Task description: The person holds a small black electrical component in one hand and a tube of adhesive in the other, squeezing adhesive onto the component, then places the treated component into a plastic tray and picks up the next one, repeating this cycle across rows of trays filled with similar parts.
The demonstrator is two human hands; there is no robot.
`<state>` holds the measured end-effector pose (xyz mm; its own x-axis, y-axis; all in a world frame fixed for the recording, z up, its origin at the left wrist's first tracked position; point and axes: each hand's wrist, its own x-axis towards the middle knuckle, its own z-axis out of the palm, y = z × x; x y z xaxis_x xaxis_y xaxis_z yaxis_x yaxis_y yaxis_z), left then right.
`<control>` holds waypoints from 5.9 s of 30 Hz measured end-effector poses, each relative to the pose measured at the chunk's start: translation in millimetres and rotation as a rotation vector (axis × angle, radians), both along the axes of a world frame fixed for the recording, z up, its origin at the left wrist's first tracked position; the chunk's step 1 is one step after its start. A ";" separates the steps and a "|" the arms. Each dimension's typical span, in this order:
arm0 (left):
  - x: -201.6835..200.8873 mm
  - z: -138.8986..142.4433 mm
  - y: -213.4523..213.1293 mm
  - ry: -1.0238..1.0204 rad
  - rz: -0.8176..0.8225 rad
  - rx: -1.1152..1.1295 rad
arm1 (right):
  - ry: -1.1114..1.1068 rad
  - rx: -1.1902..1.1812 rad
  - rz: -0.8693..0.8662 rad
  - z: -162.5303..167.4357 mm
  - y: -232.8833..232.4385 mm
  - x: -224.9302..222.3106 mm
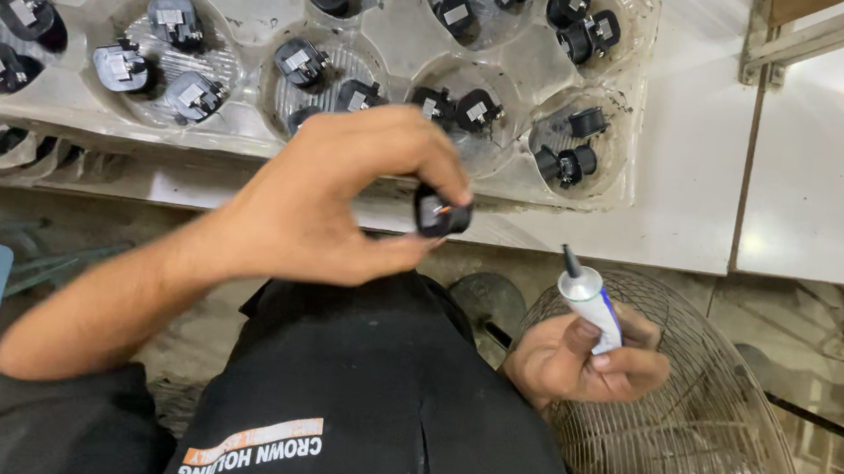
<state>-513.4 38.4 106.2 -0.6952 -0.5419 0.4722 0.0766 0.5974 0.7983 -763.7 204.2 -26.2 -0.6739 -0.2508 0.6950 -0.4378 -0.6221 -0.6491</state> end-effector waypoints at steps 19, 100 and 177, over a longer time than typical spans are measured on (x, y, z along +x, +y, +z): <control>28.7 -131.5 71.7 0.443 0.425 0.859 | 0.284 0.244 0.377 -47.3 -25.6 53.6; 14.8 -178.1 128.7 0.748 0.009 1.235 | 0.637 0.162 0.366 -32.4 -8.6 39.4; -105.0 -47.8 13.5 -0.051 0.222 -0.272 | -0.134 0.105 0.098 -17.4 15.1 -29.3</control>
